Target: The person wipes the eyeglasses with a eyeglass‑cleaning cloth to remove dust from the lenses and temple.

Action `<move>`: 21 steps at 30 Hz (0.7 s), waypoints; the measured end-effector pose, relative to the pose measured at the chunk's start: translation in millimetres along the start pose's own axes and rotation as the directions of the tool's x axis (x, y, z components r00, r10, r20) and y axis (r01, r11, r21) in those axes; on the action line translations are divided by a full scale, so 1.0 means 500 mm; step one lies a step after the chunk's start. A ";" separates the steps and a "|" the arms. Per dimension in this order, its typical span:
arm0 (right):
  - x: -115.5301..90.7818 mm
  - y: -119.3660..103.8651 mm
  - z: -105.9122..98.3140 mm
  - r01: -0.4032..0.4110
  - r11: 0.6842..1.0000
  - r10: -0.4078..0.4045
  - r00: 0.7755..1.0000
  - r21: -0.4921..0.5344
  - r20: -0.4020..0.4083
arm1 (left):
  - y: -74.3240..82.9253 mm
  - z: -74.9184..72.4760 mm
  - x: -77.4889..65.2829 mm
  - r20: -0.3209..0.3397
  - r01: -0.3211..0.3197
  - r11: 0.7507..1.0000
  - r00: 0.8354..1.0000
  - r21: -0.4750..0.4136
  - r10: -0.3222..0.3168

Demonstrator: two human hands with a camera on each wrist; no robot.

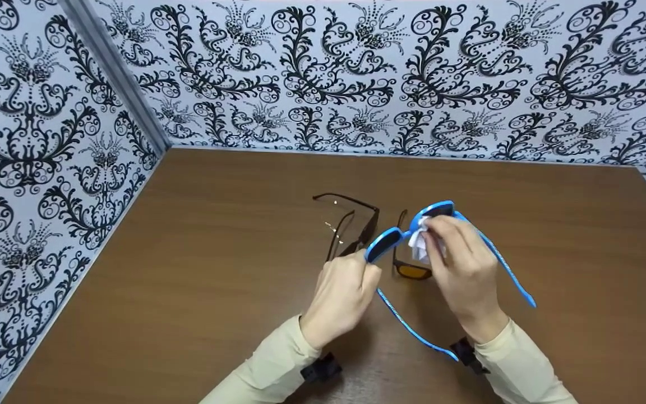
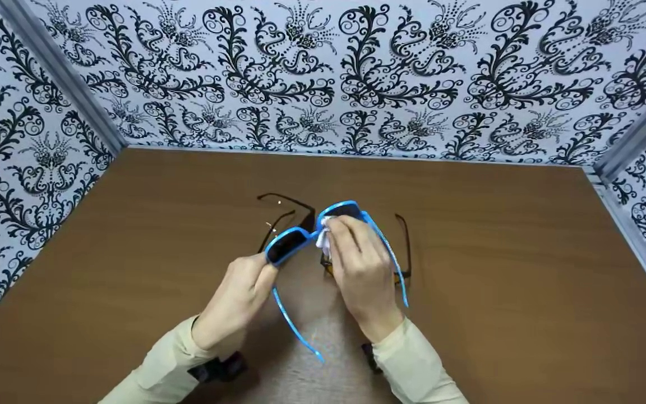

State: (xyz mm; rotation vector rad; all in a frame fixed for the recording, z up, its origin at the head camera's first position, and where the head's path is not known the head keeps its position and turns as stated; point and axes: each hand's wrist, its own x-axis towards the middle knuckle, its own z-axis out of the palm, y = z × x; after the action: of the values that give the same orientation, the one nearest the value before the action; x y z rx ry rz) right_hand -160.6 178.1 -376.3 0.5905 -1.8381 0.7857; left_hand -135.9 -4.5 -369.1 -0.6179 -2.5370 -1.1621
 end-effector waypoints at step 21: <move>0.019 -0.009 -0.020 -0.082 0.959 0.081 0.997 -0.270 -0.015 | 0.007 0.006 -0.002 0.058 -0.001 1.000 0.998 0.016 0.000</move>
State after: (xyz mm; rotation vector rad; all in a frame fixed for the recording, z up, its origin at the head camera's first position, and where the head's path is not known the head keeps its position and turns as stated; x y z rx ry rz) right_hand -155.0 182.2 -363.3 0.3388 -1.9344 0.5738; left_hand -133.9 -0.6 -369.1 -0.6575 -2.5922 -1.1382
